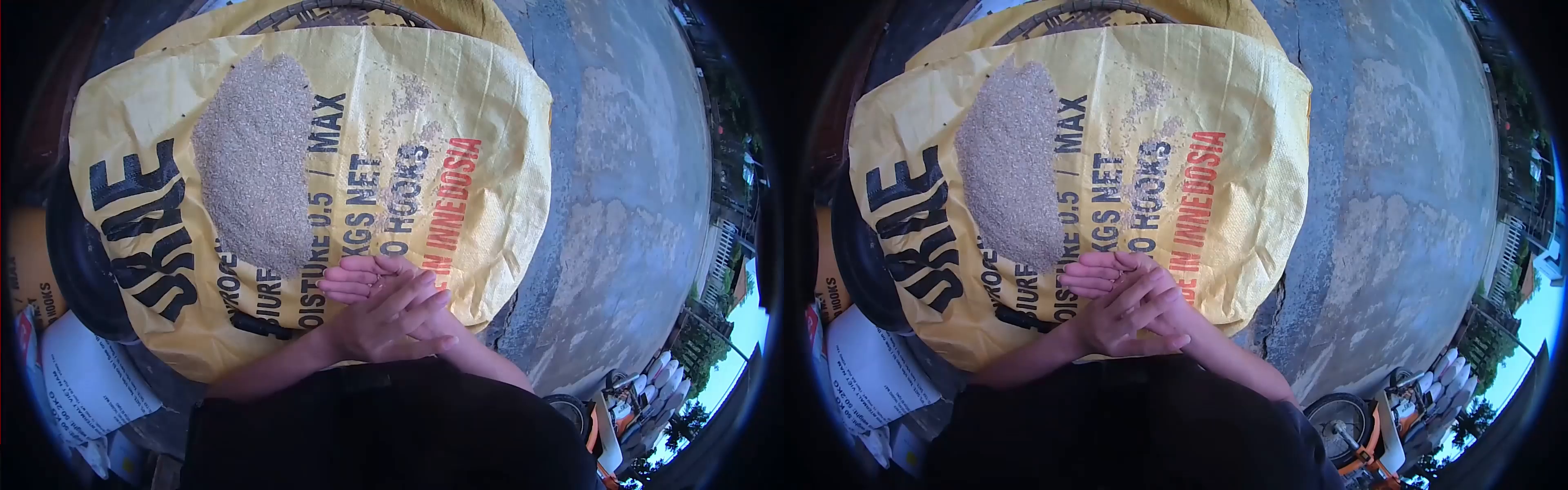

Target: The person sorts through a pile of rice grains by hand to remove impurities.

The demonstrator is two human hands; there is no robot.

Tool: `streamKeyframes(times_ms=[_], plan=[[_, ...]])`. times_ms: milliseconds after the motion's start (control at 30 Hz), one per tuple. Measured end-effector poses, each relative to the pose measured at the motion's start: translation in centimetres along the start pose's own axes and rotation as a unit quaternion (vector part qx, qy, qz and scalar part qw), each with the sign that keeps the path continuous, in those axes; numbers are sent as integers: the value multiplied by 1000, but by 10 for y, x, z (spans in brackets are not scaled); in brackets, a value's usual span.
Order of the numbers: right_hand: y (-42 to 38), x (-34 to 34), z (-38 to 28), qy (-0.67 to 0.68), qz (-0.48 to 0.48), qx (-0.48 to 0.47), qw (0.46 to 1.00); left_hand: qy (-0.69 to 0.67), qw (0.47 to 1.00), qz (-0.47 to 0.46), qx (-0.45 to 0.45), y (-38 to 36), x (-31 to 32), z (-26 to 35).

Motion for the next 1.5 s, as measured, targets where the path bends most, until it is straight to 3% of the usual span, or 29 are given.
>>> streamKeyframes(times_ms=[167,233,333,400,433,467,500,567,600,633,667,700,733,800,867,900,967,1000,1033,1100,1133,1267,1300,1400,1467,1500], plan=[[-16,12,-20,-7,14,-34,999,102,993,19,60,-14,-4,18],[-37,35,-54,90,-72,-97,989,118,990,40,60,-20,-12,18],[-109,61,-150,83,-185,-294,934,176,979,97,27,-28,-27,10],[-197,50,-235,109,-266,-459,841,170,978,104,-53,-35,-35,-9],[-218,42,-253,40,-54,-602,796,166,976,108,-93,-39,-38,-19],[-254,44,-257,-31,161,-702,693,171,974,115,-94,-40,-40,-24],[-265,37,-266,-30,161,-704,691,170,974,115,-93,-37,-43,-26],[-317,-20,-269,-96,517,-654,544,171,961,120,-181,-35,-56,-45],[-317,-36,-269,-97,518,-650,547,171,962,120,-177,-36,-58,-50],[-320,-38,-274,-197,545,-637,509,175,961,118,-180,-34,-61,-51],[-320,-32,-276,-294,565,-616,463,166,952,93,-240,-33,-64,-62],[-308,-30,-268,-293,567,-614,464,155,939,67,-299,-35,-63,-75],[-281,-21,-263,-355,550,-600,461,159,953,125,-226,-38,-63,-75],[-243,-8,-253,-414,530,-583,456,164,946,107,-259,-34,-63,-80],[-196,-22,-247,-405,482,-493,600,172,936,89,-294,-35,-61,-88],[-193,-21,-244,-405,482,-493,600,175,938,102,-280,-35,-61,-88],[-192,-3,-241,-482,489,-506,522,178,940,116,-267,-34,-64,-85],[-196,2,-240,-478,451,-579,484,196,939,71,-273,-32,-59,-85],[-196,3,-235,-479,450,-578,483,213,936,26,-278,-32,-53,-86],[-192,56,-202,-630,445,-578,266,202,940,20,-273,-28,-45,-87],[-183,71,-189,-651,417,-587,240,193,944,11,-266,-25,-39,-88],[-142,84,-148,-698,342,-565,278,187,942,-38,-276,-8,-12,-99],[-126,86,-137,-747,313,-531,251,186,942,-38,-275,-5,-11,-99],[-72,82,-109,-834,248,-420,257,202,932,-31,-298,-6,-14,-102],[-52,78,-96,-847,229,-404,257,188,931,51,-309,-16,-30,-98],[-41,75,-89,-860,210,-388,256,188,931,50,-309,-20,-32,-96]])
Point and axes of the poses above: each hand's wrist, its own y-axis towards the middle knuckle, its own x-axis out of the palm, z = x × y, the point moved 10 cm from there along y, towards the middle knuckle, and after that the axes turned 8 degrees about y, right-handed, at the moved point
